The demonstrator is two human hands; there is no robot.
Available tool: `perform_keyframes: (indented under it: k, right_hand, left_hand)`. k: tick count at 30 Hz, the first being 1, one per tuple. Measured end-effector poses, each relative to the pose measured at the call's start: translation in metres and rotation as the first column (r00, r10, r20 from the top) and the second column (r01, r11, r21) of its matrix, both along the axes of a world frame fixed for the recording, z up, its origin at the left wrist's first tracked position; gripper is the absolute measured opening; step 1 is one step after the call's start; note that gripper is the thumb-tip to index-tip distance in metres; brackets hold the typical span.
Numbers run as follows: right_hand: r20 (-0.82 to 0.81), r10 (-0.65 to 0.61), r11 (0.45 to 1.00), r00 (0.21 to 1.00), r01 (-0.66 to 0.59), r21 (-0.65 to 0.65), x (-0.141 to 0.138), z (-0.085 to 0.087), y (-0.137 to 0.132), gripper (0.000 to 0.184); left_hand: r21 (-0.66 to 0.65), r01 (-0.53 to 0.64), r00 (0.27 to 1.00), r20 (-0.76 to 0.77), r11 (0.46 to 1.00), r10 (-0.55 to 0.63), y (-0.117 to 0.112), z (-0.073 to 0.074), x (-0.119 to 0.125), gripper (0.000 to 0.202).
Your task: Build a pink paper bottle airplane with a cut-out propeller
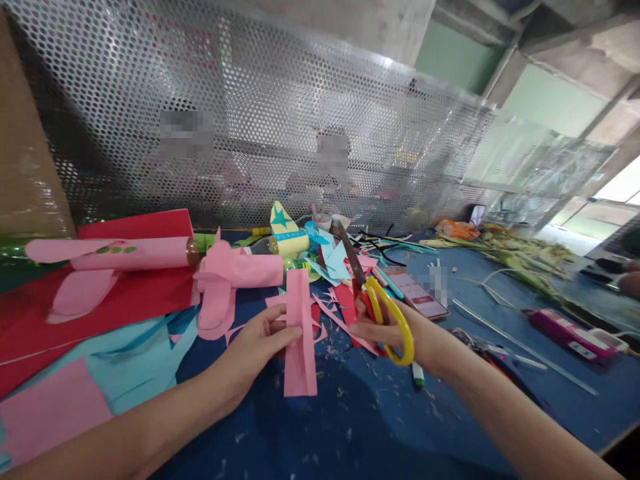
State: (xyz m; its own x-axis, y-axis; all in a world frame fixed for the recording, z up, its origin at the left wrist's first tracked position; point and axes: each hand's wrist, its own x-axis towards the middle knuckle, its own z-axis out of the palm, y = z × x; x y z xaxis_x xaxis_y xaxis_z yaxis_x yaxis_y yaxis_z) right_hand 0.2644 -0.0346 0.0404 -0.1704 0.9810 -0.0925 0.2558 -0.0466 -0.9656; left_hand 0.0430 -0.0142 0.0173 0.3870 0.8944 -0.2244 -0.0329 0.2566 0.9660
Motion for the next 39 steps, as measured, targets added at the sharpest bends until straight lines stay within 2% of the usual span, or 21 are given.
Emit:
perform_keyframes:
  k: [1, 3, 5, 8, 10, 13, 15, 20, 24, 29, 32, 36, 39]
  right_hand:
    - [-0.051, 0.029, 0.999, 0.998, -0.031, -0.03, -0.01, -0.007, 0.002, 0.04]
    - [-0.106, 0.041, 0.999, 0.994, -0.037, 0.04, -0.029, -0.024, 0.005, 0.047]
    - [-0.109, 0.053, 0.996, 0.993, -0.044, 0.082, -0.043, -0.04, 0.007, 0.044]
    - [-0.114, -0.035, 0.995, 0.993, 0.046, 0.092, -0.055, -0.053, 0.004, 0.043]
    - [-0.115, -0.107, 0.987, 0.988, 0.12, 0.11, -0.056, -0.055, 0.0, 0.042]
    - [-0.092, -0.134, 0.983, 0.987, 0.144, 0.118, -0.053, -0.05, -0.005, 0.029]
    - [-0.094, -0.097, 0.988, 0.991, 0.107, 0.107, -0.05, -0.046, -0.007, 0.022]
    - [-0.254, -0.009, 0.999, 0.967, 0.022, 0.05, -0.043, -0.039, -0.008, 0.025]
    - [-0.277, -0.068, 0.997, 0.958, 0.075, 0.016, -0.042, -0.039, -0.006, 0.029]
    - [-0.319, -0.102, 0.995, 0.942, 0.102, -0.015, -0.041, -0.039, -0.002, 0.038]
    - [-0.358, -0.107, 0.994, 0.928, 0.105, -0.025, -0.041, -0.039, -0.001, 0.044]
    - [-0.392, -0.122, 0.992, 0.912, 0.117, -0.037, -0.041, -0.042, 0.002, 0.047]
    - [-0.391, -0.119, 0.993, 0.913, 0.114, -0.036, -0.041, -0.042, 0.002, 0.05]
  left_hand:
    - [0.012, 0.017, 1.0, -0.001, 1.0, -0.017, 0.0, -0.001, 0.0, 0.042]
    - [0.069, 0.039, 0.998, -0.042, 0.997, -0.036, -0.001, -0.004, 0.0, 0.041]
    - [0.164, 0.031, 0.988, -0.152, 0.986, -0.006, -0.002, -0.008, 0.0, 0.034]
    - [0.322, 0.042, 0.938, -0.339, 0.946, 0.074, -0.006, -0.013, 0.001, 0.02]
    - [0.369, 0.094, 0.93, -0.365, 0.925, 0.051, -0.01, -0.014, 0.002, 0.013]
    - [0.346, 0.172, 0.951, -0.304, 0.922, -0.063, -0.016, -0.014, 0.005, 0.012]
    - [0.312, 0.171, 0.958, -0.274, 0.935, -0.084, -0.017, -0.015, 0.005, 0.016]
    - [0.268, 0.103, 0.968, -0.249, 0.958, -0.034, -0.012, -0.012, 0.003, 0.019]
    - [0.276, -0.024, 0.977, -0.198, 0.961, 0.081, -0.008, -0.007, 0.003, 0.016]
    - [0.261, -0.08, 0.984, -0.137, 0.962, 0.119, -0.007, -0.003, 0.005, 0.013]
    - [0.232, -0.036, 0.976, -0.2, 0.972, 0.084, -0.007, -0.005, 0.004, 0.016]
    - [0.123, 0.105, 0.976, -0.201, 0.987, -0.079, -0.009, -0.007, 0.003, 0.027]
    - [0.102, 0.104, 0.979, -0.188, 0.989, -0.084, -0.01, -0.005, 0.002, 0.03]
